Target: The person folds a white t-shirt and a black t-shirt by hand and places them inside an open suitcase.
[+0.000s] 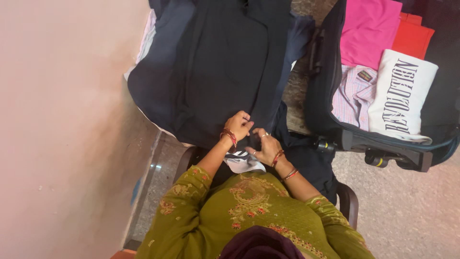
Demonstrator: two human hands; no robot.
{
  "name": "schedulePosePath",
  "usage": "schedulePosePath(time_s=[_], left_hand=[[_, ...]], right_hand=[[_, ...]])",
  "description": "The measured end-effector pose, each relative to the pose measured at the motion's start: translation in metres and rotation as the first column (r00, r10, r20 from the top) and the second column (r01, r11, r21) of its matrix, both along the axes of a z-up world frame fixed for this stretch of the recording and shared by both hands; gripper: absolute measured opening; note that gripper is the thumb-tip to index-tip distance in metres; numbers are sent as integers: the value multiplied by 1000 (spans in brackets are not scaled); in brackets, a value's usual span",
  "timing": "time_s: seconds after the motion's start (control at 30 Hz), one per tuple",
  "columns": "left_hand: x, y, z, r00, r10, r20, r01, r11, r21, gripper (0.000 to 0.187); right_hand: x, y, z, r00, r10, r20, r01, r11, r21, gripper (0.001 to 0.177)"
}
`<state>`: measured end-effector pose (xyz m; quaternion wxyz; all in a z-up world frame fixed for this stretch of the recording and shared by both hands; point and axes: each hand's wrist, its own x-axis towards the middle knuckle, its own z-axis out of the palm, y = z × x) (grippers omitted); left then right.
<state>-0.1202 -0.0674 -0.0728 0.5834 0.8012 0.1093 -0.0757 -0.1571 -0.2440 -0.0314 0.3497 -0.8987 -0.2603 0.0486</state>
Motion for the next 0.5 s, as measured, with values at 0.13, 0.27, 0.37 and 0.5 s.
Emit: schedulePosePath(time_s=[0.13, 0.27, 0.37, 0.5], left_hand=[[-7, 6, 8, 994, 29, -107, -35, 998, -58, 39], [-6, 11, 34, 993, -100, -61, 116, 927, 357, 35], [5, 10, 57, 988, -142, -57, 151, 843, 516, 37], [23, 10, 59, 940, -171, 297, -83, 727, 682, 53]], right_hand=[[-8, 3, -5, 995, -45, -87, 54, 992, 110, 45], [-4, 4, 1, 989, 1, -151, 9, 998, 66, 39], [3, 1, 3, 939, 62, -338, -50, 998, 42, 38], [22, -6, 7, 988, 145, 52, -151, 979, 135, 22]])
